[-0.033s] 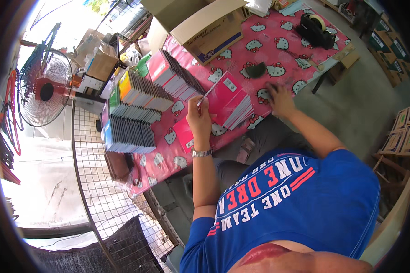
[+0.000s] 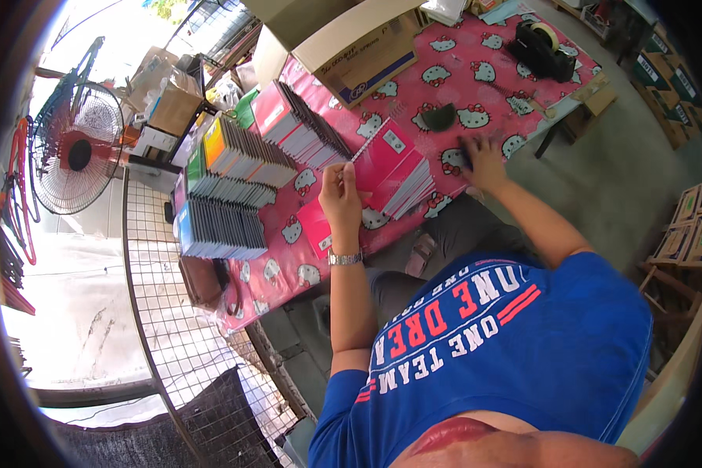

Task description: The person places a spiral-bound notebook into a stack, adds a small card to the top, and continues organizing stacks of colorful notebooks on a table.

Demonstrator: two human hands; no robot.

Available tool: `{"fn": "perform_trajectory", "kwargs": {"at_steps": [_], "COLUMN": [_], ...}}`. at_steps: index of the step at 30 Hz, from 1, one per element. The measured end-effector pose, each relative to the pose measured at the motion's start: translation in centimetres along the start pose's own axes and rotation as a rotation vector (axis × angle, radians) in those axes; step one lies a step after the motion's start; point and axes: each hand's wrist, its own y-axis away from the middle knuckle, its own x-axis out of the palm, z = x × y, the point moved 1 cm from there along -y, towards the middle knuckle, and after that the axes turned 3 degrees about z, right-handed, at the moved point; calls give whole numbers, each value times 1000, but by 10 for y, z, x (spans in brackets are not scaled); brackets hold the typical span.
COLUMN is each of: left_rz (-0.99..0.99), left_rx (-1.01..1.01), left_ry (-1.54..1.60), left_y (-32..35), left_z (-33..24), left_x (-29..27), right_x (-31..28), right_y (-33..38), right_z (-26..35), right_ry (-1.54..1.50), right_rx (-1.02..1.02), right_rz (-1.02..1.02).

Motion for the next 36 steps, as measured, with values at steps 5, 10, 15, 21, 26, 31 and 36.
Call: {"fn": "perform_trajectory", "kwargs": {"at_steps": [5, 10, 15, 21, 26, 31, 36], "left_rz": [-16, -98, -72, -162, -169, -193, -302], "left_rx": [-3, 82, -19, 65, 116, 19, 223], "left_ry": [-13, -53, -46, -78, -106, -77, -33], "left_y": [3, 8, 9, 11, 7, 11, 22], "left_z": [2, -6, -4, -24, -16, -2, -23], "left_x": [10, 9, 8, 16, 11, 5, 30], "right_x": [-7, -29, -30, -105, -144, -135, -135], "right_y": [-25, -4, 8, 9, 4, 2, 1], "right_z": [-22, 0, -20, 61, 120, 148, 157], "right_ry": [-21, 49, -515, -727, -655, -817, -834], "right_rx": [179, 204, 71, -123, -447, -628, -659], "right_rz": [222, 275, 114, -234, -309, -81, -6]}}
